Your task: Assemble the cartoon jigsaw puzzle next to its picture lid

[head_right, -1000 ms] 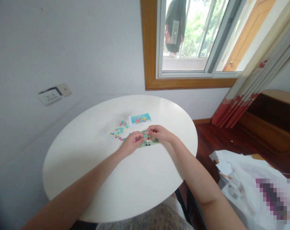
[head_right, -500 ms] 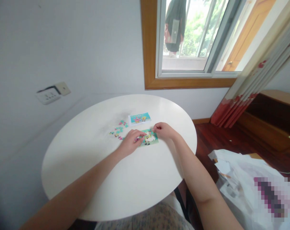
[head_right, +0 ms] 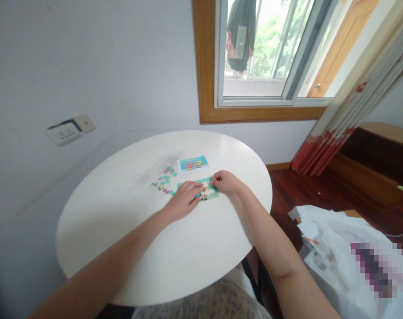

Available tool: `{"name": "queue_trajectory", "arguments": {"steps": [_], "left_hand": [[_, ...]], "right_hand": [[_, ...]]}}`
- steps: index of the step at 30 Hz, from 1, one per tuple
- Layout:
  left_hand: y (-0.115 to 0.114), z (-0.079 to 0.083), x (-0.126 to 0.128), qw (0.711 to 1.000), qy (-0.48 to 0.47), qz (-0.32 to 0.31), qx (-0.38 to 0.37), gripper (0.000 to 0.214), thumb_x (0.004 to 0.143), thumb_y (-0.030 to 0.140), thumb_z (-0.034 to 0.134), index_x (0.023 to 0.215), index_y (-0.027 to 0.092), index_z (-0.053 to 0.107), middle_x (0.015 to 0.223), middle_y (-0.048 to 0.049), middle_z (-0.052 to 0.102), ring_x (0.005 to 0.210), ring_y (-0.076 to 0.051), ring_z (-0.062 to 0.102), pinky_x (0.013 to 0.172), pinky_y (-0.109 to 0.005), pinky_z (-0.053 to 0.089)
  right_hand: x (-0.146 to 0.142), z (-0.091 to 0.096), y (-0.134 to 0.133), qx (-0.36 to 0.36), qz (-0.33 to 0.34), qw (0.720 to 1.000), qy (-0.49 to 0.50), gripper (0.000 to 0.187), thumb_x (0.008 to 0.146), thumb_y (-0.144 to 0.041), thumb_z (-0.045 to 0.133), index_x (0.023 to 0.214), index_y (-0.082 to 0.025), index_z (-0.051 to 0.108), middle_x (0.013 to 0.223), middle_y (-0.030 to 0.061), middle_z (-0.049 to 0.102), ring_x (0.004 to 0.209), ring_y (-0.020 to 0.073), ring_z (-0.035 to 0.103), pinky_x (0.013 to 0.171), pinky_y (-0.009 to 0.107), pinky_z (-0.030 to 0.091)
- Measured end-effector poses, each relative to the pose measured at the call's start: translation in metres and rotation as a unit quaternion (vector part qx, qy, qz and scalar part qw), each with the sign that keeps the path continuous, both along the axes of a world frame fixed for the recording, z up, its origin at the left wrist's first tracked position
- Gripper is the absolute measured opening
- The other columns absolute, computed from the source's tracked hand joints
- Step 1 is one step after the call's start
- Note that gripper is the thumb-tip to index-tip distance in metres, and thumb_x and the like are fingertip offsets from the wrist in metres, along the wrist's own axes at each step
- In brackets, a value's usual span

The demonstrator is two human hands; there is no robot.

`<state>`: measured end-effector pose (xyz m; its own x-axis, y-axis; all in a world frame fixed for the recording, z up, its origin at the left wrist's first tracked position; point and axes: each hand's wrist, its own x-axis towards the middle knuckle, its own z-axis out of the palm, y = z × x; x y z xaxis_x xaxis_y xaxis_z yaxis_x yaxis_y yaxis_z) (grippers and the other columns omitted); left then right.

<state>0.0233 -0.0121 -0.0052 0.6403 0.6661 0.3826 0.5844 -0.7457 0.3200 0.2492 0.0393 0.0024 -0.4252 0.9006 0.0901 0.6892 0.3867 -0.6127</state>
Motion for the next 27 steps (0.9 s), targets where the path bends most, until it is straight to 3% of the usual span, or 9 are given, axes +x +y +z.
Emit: {"name": "queue_trajectory", "arguments": {"steps": [18,27], "left_hand": [[-0.0002,-0.0001,0.0000,0.999,0.051,0.002,0.014,0.033,0.091,0.024,0.047,0.122,0.025,0.058,0.122,-0.0072,0.057,0.116,-0.024,0.045,0.101,-0.044,0.037],[0.0002,-0.0014,-0.0007,0.998,0.054,-0.001,0.018,0.032,0.092,0.025,0.046,0.121,0.025,0.058,0.121,-0.0072,0.057,0.116,-0.025,0.044,0.101,-0.043,0.036]], "right_hand": [[-0.0040,0.0068,-0.0042,0.017,-0.013,0.999,-0.025,0.017,0.076,-0.026,0.052,0.066,-0.015,0.061,0.060,-0.0012,0.052,0.057,0.0101,0.042,0.056,0.023,0.030],[0.0010,0.0082,-0.0055,-0.028,-0.010,0.999,0.013,0.020,0.075,-0.031,0.051,0.067,-0.015,0.059,0.057,-0.0033,0.048,0.056,0.0099,0.040,0.056,0.024,0.031]]}}
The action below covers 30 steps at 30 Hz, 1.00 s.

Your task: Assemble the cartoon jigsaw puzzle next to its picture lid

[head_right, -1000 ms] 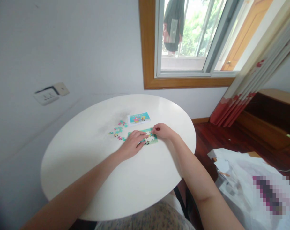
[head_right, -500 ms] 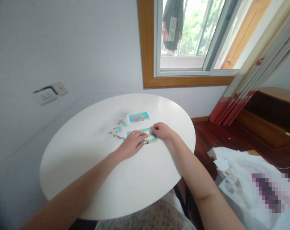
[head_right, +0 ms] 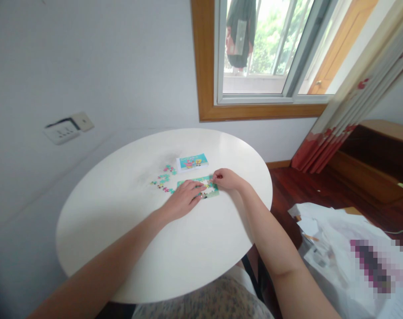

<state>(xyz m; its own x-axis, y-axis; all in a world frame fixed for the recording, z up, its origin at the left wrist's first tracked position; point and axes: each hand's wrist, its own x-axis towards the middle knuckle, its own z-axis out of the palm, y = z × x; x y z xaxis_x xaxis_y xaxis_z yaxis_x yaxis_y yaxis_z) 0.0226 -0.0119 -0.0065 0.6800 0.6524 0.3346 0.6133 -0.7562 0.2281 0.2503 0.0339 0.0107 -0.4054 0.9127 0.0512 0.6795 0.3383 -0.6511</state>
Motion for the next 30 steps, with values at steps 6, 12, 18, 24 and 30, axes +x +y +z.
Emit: {"name": "queue_trajectory", "arguments": {"steps": [6,12,18,24,30], "left_hand": [[0.000,0.001,0.000,1.000,0.001,0.003,-0.004,0.032,0.092,0.025,0.046,0.121,0.025,0.058,0.121,-0.0073,0.057,0.117,-0.025,0.044,0.100,-0.044,0.036],[0.000,0.002,0.001,1.000,0.000,0.002,-0.009,0.032,0.092,0.025,0.046,0.122,0.025,0.058,0.121,-0.0073,0.057,0.117,-0.025,0.044,0.101,-0.044,0.036],[0.000,0.003,0.001,1.000,0.026,0.008,0.004,0.033,0.093,0.026,0.045,0.124,0.024,0.056,0.123,-0.0062,0.056,0.117,-0.024,0.043,0.100,-0.043,0.037],[-0.001,0.004,0.001,1.000,0.028,0.007,0.006,0.033,0.093,0.026,0.045,0.124,0.025,0.056,0.123,-0.0062,0.056,0.117,-0.023,0.044,0.100,-0.042,0.038],[-0.002,0.003,0.001,0.999,0.029,0.013,0.021,0.034,0.093,0.025,0.045,0.125,0.025,0.055,0.124,-0.0064,0.055,0.118,-0.023,0.042,0.101,-0.042,0.037]], "right_hand": [[-0.003,0.000,-0.002,-0.034,0.047,0.998,-0.007,0.019,0.073,-0.030,0.051,0.070,-0.015,0.062,0.061,-0.0020,0.053,0.058,0.0102,0.044,0.058,0.023,0.034],[-0.004,0.001,-0.003,-0.032,0.051,0.998,-0.024,0.018,0.073,-0.027,0.051,0.071,-0.013,0.064,0.061,-0.0008,0.054,0.058,0.0106,0.044,0.057,0.023,0.034],[-0.005,0.008,-0.008,-0.039,0.038,0.998,-0.037,0.017,0.073,-0.028,0.053,0.075,-0.015,0.063,0.061,-0.0024,0.051,0.059,0.0103,0.043,0.058,0.023,0.033],[-0.003,0.008,-0.007,-0.038,0.036,0.998,-0.020,0.017,0.073,-0.029,0.053,0.078,-0.015,0.062,0.063,-0.0027,0.049,0.060,0.0104,0.042,0.057,0.022,0.033],[0.006,0.003,-0.002,-0.029,0.025,0.999,0.002,0.022,0.073,-0.030,0.054,0.081,-0.015,0.067,0.065,-0.0016,0.051,0.061,0.0110,0.042,0.061,0.024,0.034]]}}
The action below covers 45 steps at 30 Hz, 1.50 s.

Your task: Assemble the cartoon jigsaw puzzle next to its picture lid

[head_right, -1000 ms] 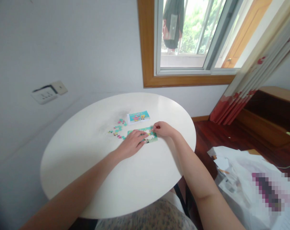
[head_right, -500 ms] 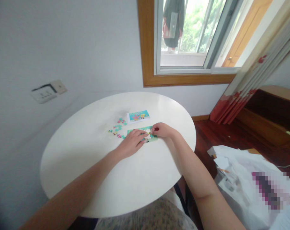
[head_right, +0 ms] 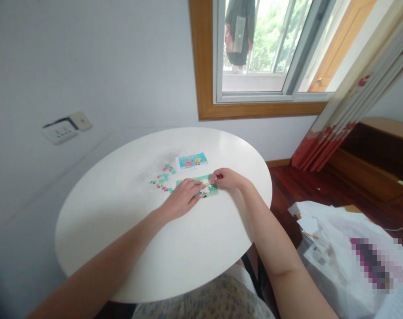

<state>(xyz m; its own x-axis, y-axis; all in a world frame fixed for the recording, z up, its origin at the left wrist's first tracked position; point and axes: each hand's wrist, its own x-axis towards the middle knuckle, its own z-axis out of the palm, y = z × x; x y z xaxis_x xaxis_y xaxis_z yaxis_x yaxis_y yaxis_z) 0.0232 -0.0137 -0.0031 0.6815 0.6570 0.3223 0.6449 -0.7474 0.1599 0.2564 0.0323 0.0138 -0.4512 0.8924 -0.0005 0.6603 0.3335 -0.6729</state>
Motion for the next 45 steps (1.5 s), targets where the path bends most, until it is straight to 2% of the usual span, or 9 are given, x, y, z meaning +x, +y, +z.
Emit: {"name": "queue_trajectory", "arguments": {"steps": [9,18,24,29,35,45], "left_hand": [[-0.0045,0.0020,0.0034,0.999,0.041,-0.005,0.009,0.037,0.095,0.033,0.042,0.131,0.031,0.050,0.132,-0.0053,0.049,0.122,-0.024,0.039,0.103,-0.045,0.035],[-0.0070,0.0028,0.0051,0.997,0.076,-0.002,0.003,0.040,0.097,0.039,0.036,0.136,0.036,0.044,0.143,-0.0022,0.042,0.127,-0.025,0.036,0.105,-0.046,0.032],[-0.0069,0.0040,0.0051,0.996,0.083,0.003,0.012,0.039,0.096,0.040,0.036,0.134,0.037,0.046,0.142,-0.0020,0.043,0.126,-0.025,0.037,0.105,-0.046,0.031],[-0.0092,0.0045,0.0071,0.994,0.097,0.012,0.041,0.039,0.096,0.039,0.039,0.134,0.037,0.046,0.141,-0.0021,0.045,0.125,-0.026,0.038,0.106,-0.045,0.029],[-0.0100,0.0039,0.0082,0.993,0.101,0.011,0.058,0.039,0.095,0.038,0.040,0.133,0.035,0.047,0.139,-0.0027,0.047,0.123,-0.027,0.039,0.105,-0.046,0.030],[-0.0096,0.0038,0.0087,0.994,0.094,0.010,0.045,0.037,0.095,0.036,0.041,0.132,0.034,0.049,0.138,-0.0025,0.047,0.124,-0.026,0.039,0.105,-0.046,0.030]], "right_hand": [[0.0095,-0.0077,0.0049,-0.028,0.027,0.999,0.007,0.025,0.069,-0.027,0.055,0.084,-0.015,0.070,0.065,-0.0015,0.052,0.061,0.0107,0.044,0.059,0.023,0.035],[0.0072,-0.0053,0.0023,-0.061,0.039,0.997,-0.002,0.027,0.067,-0.025,0.055,0.088,-0.015,0.069,0.062,-0.0029,0.053,0.059,0.0098,0.042,0.056,0.021,0.034],[0.0074,-0.0057,0.0027,-0.065,0.057,0.996,0.013,0.023,0.073,-0.031,0.053,0.080,-0.014,0.067,0.069,-0.0004,0.059,0.062,0.0107,0.046,0.061,0.023,0.038],[0.0071,-0.0083,0.0045,-0.058,0.053,0.997,0.005,0.024,0.070,-0.030,0.056,0.084,-0.015,0.068,0.068,-0.0006,0.060,0.061,0.0107,0.046,0.059,0.022,0.037],[0.0070,-0.0087,0.0043,-0.066,0.046,0.997,0.020,0.022,0.070,-0.032,0.057,0.080,-0.015,0.067,0.067,-0.0009,0.058,0.060,0.0106,0.045,0.059,0.023,0.037],[0.0051,-0.0067,0.0026,-0.070,0.039,0.996,0.031,0.018,0.068,-0.028,0.055,0.074,-0.014,0.066,0.062,-0.0018,0.057,0.060,0.0102,0.045,0.060,0.023,0.037]]}}
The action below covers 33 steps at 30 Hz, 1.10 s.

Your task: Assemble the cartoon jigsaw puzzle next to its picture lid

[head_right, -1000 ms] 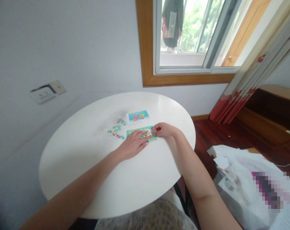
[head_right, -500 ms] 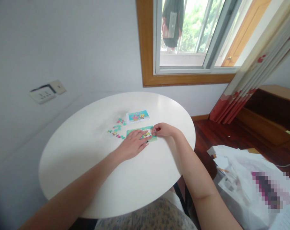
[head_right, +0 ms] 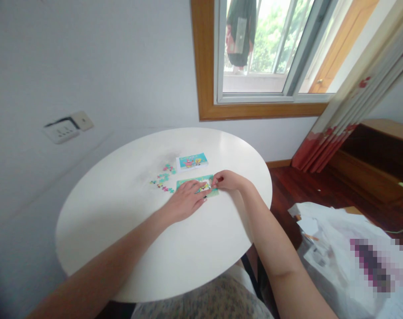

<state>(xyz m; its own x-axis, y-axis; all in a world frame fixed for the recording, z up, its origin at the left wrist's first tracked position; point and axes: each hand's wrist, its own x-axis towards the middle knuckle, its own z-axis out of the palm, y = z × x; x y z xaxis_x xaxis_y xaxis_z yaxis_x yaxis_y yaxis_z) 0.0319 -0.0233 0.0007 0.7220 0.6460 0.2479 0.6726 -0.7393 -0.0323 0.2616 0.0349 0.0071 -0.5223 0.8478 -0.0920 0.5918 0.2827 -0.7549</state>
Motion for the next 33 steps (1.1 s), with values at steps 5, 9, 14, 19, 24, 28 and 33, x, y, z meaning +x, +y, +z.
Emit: {"name": "queue_trajectory", "arguments": {"steps": [5,9,14,19,24,28,33], "left_hand": [[0.0005,-0.0006,-0.0005,1.000,-0.001,0.000,-0.002,0.037,0.095,0.036,0.041,0.130,0.033,0.050,0.139,-0.0027,0.047,0.124,-0.027,0.039,0.105,-0.047,0.031],[0.0002,-0.0011,-0.0009,1.000,-0.001,0.002,0.002,0.036,0.095,0.036,0.042,0.130,0.034,0.050,0.139,-0.0017,0.047,0.124,-0.026,0.039,0.105,-0.046,0.031],[-0.0003,-0.0002,-0.0015,1.000,0.000,-0.001,0.002,0.037,0.095,0.036,0.042,0.131,0.035,0.049,0.139,-0.0013,0.047,0.124,-0.026,0.040,0.105,-0.046,0.030],[-0.0003,-0.0011,-0.0021,1.000,-0.007,-0.003,0.000,0.039,0.095,0.036,0.041,0.133,0.036,0.047,0.140,-0.0017,0.046,0.124,-0.025,0.039,0.106,-0.047,0.029],[-0.0009,-0.0037,-0.0022,1.000,-0.009,-0.001,0.006,0.038,0.095,0.037,0.041,0.132,0.036,0.048,0.139,-0.0018,0.047,0.124,-0.025,0.040,0.106,-0.047,0.029],[-0.0017,-0.0026,-0.0015,1.000,-0.003,-0.001,0.006,0.037,0.095,0.037,0.041,0.131,0.036,0.050,0.139,-0.0008,0.047,0.124,-0.025,0.040,0.106,-0.047,0.030],[-0.0020,-0.0001,-0.0003,1.000,-0.005,-0.003,-0.003,0.037,0.094,0.034,0.043,0.130,0.035,0.050,0.139,-0.0019,0.047,0.124,-0.025,0.040,0.107,-0.048,0.030]], "right_hand": [[-0.0003,0.0010,0.0002,-0.001,-0.003,1.000,-0.012,0.019,0.067,-0.023,0.053,0.074,-0.015,0.068,0.063,-0.0016,0.058,0.060,0.0103,0.047,0.061,0.023,0.038],[0.0013,-0.0008,0.0006,0.003,-0.001,1.000,-0.010,0.020,0.068,-0.024,0.053,0.076,-0.015,0.068,0.065,-0.0010,0.060,0.062,0.0109,0.048,0.061,0.023,0.038],[0.0036,-0.0023,0.0008,-0.008,0.010,1.000,0.006,0.022,0.069,-0.025,0.053,0.081,-0.015,0.069,0.068,-0.0001,0.062,0.063,0.0114,0.049,0.062,0.023,0.039],[0.0017,0.0003,-0.0015,-0.016,0.000,1.000,0.008,0.024,0.068,-0.025,0.054,0.083,-0.015,0.069,0.067,-0.0006,0.061,0.062,0.0111,0.048,0.061,0.023,0.039],[-0.0012,0.0049,-0.0050,-0.039,-0.015,0.999,0.013,0.021,0.066,-0.025,0.055,0.080,-0.015,0.068,0.066,-0.0016,0.060,0.061,0.0106,0.046,0.059,0.022,0.037],[-0.0024,0.0050,-0.0050,-0.051,-0.026,0.998,0.025,0.019,0.064,-0.024,0.057,0.077,-0.015,0.067,0.064,-0.0023,0.058,0.061,0.0103,0.046,0.060,0.023,0.036],[-0.0018,0.0025,-0.0045,-0.055,-0.021,0.998,0.035,0.017,0.064,-0.024,0.057,0.076,-0.015,0.066,0.066,-0.0020,0.060,0.062,0.0109,0.048,0.061,0.023,0.038]]}}
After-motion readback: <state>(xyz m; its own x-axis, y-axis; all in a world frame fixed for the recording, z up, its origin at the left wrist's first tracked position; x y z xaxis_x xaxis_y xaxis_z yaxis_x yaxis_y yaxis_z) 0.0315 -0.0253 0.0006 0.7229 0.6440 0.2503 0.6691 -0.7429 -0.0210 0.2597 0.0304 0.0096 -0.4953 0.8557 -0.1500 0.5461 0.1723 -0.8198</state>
